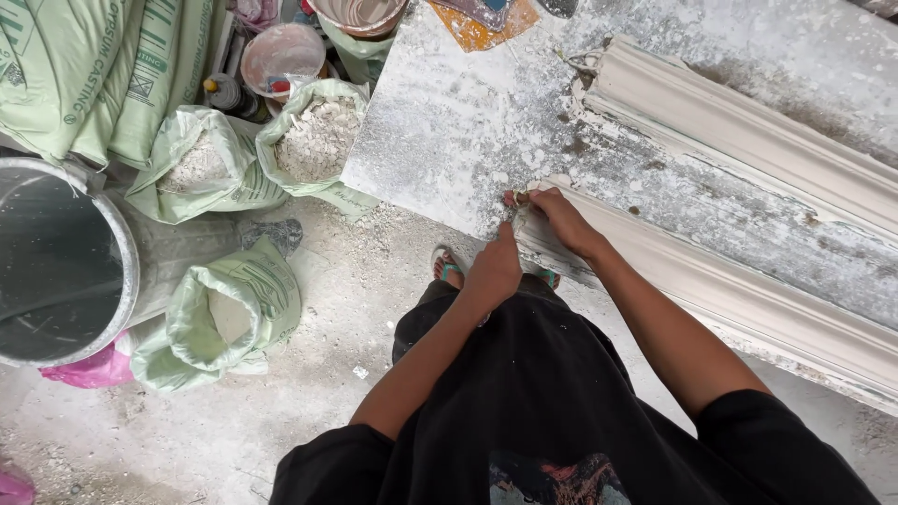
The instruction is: The person ties a yellow string around a stack of white decorative moldings to secure them. They then use a utility knife to scrape and clean the edges of the moldings before moving the stack.
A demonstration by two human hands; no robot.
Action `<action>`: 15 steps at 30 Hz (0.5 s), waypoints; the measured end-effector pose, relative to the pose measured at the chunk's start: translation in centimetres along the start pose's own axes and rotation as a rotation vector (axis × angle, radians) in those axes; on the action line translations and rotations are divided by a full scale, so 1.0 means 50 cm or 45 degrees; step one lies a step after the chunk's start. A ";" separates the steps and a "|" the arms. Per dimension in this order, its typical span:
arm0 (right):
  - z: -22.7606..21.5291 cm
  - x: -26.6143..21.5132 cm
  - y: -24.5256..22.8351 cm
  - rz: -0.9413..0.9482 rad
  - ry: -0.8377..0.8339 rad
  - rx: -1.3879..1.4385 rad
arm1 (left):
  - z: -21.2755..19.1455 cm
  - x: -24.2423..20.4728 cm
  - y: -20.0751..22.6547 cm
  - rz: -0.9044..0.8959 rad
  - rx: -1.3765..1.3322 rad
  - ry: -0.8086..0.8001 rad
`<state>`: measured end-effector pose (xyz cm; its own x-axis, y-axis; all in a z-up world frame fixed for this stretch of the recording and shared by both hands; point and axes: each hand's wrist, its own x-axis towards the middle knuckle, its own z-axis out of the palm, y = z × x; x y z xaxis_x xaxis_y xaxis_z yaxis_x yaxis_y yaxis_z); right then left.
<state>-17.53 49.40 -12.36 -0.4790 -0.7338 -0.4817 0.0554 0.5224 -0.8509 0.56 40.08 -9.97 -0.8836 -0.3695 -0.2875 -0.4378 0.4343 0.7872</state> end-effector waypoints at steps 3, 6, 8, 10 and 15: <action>0.015 -0.033 -0.067 -0.228 0.052 -0.227 | -0.052 -0.017 0.018 -0.094 -0.023 -0.022; 0.039 -0.065 -0.108 0.047 0.136 -0.266 | -0.083 -0.042 0.025 -0.379 -0.466 -0.213; 0.038 -0.048 -0.049 -0.165 0.226 0.120 | -0.019 -0.029 -0.055 -0.225 -0.202 0.043; 0.028 -0.044 -0.005 -0.232 0.284 0.053 | -0.043 -0.028 -0.045 -0.150 -0.004 0.015; 0.020 -0.024 0.073 -0.421 0.323 0.057 | -0.049 -0.022 -0.040 0.169 0.351 0.038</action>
<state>-15.85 51.74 -15.08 -0.6776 -0.7257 -0.1190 -0.1021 0.2531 -0.9620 2.82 37.60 -9.91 -0.9328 -0.3165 -0.1725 -0.3506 0.6854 0.6382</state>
